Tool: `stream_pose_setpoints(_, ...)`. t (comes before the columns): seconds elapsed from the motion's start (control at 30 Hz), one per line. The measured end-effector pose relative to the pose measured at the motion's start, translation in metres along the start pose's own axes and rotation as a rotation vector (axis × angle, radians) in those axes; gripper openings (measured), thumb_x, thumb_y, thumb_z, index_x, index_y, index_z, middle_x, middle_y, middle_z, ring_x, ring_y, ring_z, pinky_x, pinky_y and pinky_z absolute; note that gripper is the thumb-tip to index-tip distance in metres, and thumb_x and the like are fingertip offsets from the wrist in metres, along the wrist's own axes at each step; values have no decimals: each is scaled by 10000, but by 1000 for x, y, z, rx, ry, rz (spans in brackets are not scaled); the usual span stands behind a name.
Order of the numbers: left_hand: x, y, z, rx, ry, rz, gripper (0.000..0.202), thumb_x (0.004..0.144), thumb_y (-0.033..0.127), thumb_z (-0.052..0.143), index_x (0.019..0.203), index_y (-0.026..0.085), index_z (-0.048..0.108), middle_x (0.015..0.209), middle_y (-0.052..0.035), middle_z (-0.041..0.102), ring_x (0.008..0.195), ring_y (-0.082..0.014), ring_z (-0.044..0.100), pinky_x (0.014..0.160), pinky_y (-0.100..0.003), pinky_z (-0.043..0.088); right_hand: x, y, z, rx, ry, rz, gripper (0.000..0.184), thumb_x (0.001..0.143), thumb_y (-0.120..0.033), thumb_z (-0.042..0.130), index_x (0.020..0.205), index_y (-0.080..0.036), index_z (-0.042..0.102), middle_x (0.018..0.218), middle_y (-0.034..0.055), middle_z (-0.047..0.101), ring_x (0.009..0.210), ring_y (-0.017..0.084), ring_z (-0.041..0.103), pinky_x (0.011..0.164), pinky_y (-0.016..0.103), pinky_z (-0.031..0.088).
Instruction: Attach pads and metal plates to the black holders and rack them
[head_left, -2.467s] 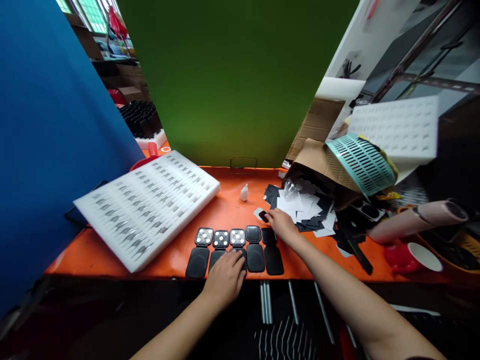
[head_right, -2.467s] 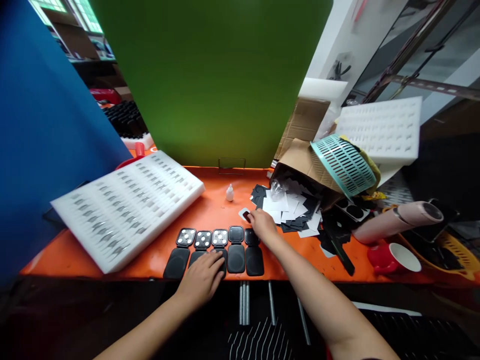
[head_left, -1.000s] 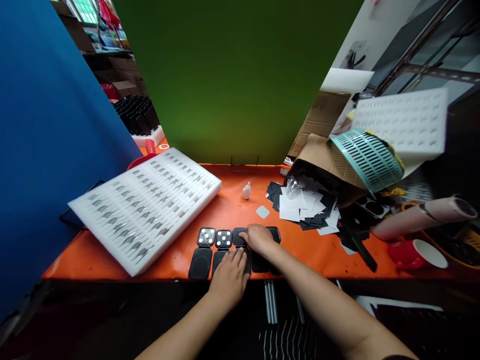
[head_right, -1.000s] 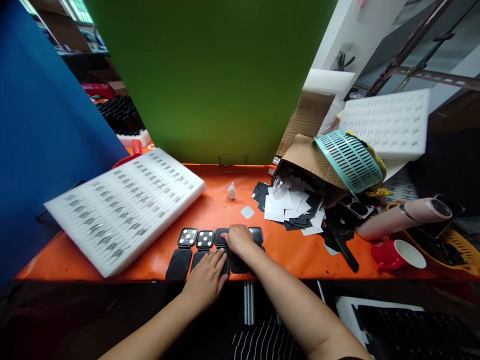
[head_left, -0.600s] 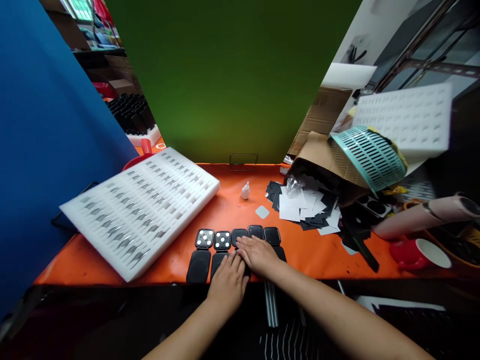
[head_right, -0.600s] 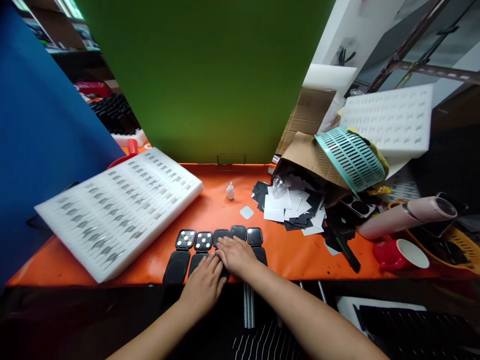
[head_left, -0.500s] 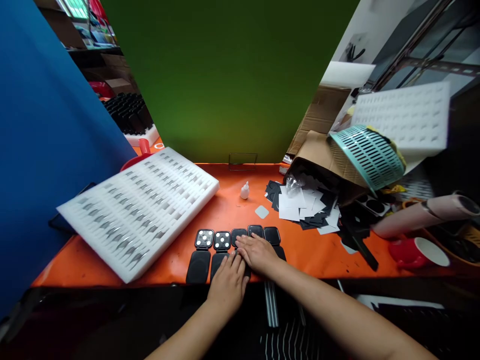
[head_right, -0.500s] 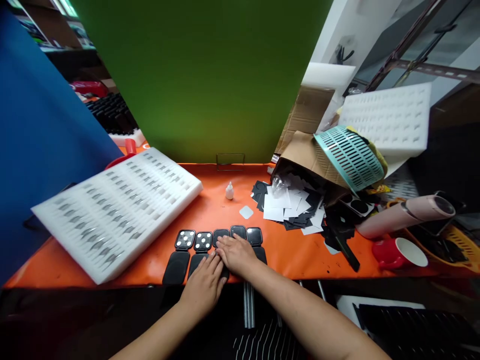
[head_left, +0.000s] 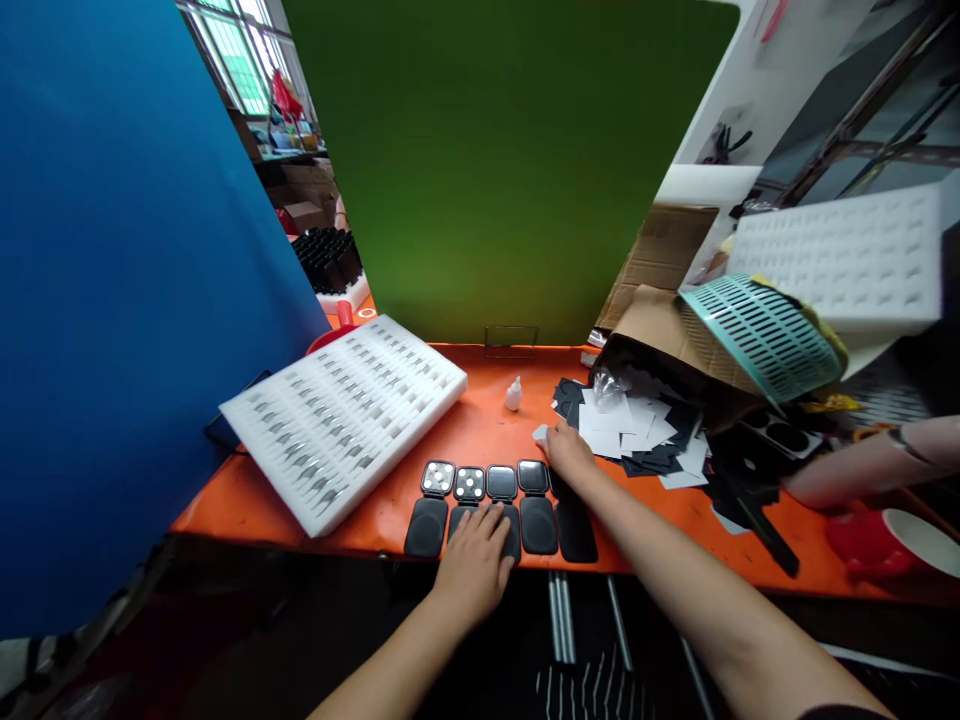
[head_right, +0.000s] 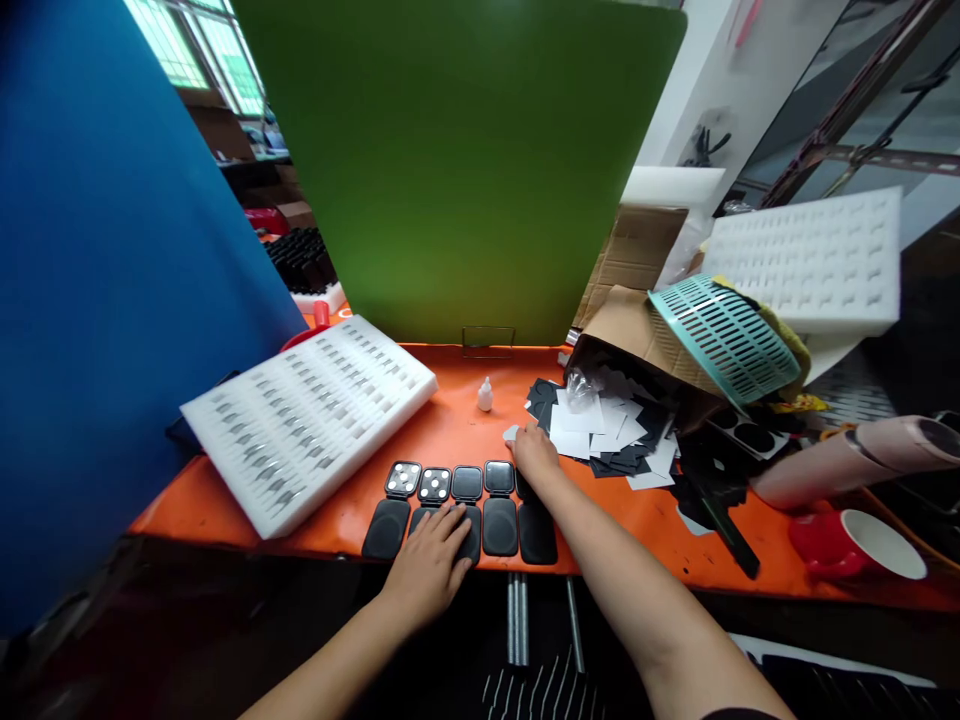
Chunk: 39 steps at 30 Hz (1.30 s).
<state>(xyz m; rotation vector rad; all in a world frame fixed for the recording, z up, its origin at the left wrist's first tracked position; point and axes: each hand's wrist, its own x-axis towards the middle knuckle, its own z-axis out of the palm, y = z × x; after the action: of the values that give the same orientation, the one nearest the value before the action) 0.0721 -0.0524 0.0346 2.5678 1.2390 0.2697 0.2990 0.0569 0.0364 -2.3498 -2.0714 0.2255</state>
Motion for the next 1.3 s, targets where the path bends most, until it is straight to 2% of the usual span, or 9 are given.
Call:
stream_pose_setpoints(0.17, -17, -16, -16, 27, 38, -40, 351, 801, 256, 435, 1144, 218, 493, 1241, -41, 481, 1155, -220, 404, 992, -418, 303, 4, -3, 7, -33, -57, -91, 270, 852, -218, 376, 970, -56, 557, 936, 205, 570, 919, 256, 538, 752, 325, 390)
stream_pose_setpoints(0.3, -22, -27, -19, 55, 28, -48, 359, 796, 253, 442, 1149, 211, 489, 1222, -43, 500, 1144, -223, 416, 993, -421, 301, 10, -1, -2, -38, -70, -98, 240, 821, -112, 374, 956, -59, 565, 876, 196, 599, 874, 251, 567, 724, 324, 391)
stream_pose_setpoints(0.5, -24, -32, -10, 44, 15, -35, 402, 795, 287, 446, 1194, 239, 437, 1235, -33, 482, 1133, -208, 423, 995, -399, 301, 11, 15, -29, -2, -10, -69, 249, 794, -140, 406, 923, -129, 619, 913, 140, 607, 876, 218, 566, 702, 273, 379)
stream_pose_setpoints(0.6, -20, -32, -7, 35, 29, -62, 405, 795, 281, 445, 1197, 233, 432, 1192, -45, 504, 1110, -208, 437, 987, -385, 308, -2, 14, -35, 174, 14, -108, 260, 793, -161, 405, 914, -207, 630, 933, 71, 618, 889, 174, 554, 711, 234, 367)
stream_pose_setpoints(0.8, -13, -28, -6, 38, 43, -93, 359, 786, 235, 443, 1143, 217, 467, 1169, -69, 490, 1046, -218, 471, 908, -368, 382, -43, -22, -15, 882, -152, 10, 175, 753, -328, 474, 810, -173, 533, 629, -3, 588, 579, 132, 546, 534, 214, 373)
stream_pose_setpoints(0.9, -13, -31, 0, 51, 58, -83, 367, 792, 231, 432, 1158, 202, 455, 1229, -84, 452, 1096, -232, 443, 917, -382, 380, -53, -46, 2, 1098, -199, -6, 183, 743, -350, 483, 743, -168, 491, 613, -23, 540, 529, 100, 502, 503, 195, 364)
stream_pose_setpoints(0.97, -14, -32, 3, 62, 67, -72, 366, 791, 229, 431, 1155, 193, 458, 1229, -88, 457, 1113, -237, 434, 932, -393, 369, -53, -60, 11, 1113, -220, -6, 196, 745, -360, 478, 723, -165, 487, 612, -27, 524, 509, 90, 475, 484, 190, 354)
stream_pose_setpoints(1.13, -14, -32, 4, 67, 63, -57, 382, 785, 229, 438, 1161, 166, 457, 1204, -96, 483, 1126, -241, 424, 956, -398, 344, -47, -89, 25, 920, -188, -46, 199, 772, -318, 439, 689, -151, 507, 613, -19, 529, 552, 94, 468, 517, 186, 354)
stream_pose_setpoints(1.3, -14, -32, 2, 49, 47, -70, 402, 797, 230, 424, 1192, 156, 426, 1224, -104, 464, 1145, -237, 404, 963, -386, 335, -45, -102, 30, 803, -174, -65, 202, 767, -307, 451, 662, -152, 525, 603, -18, 535, 576, 103, 472, 521, 187, 322)
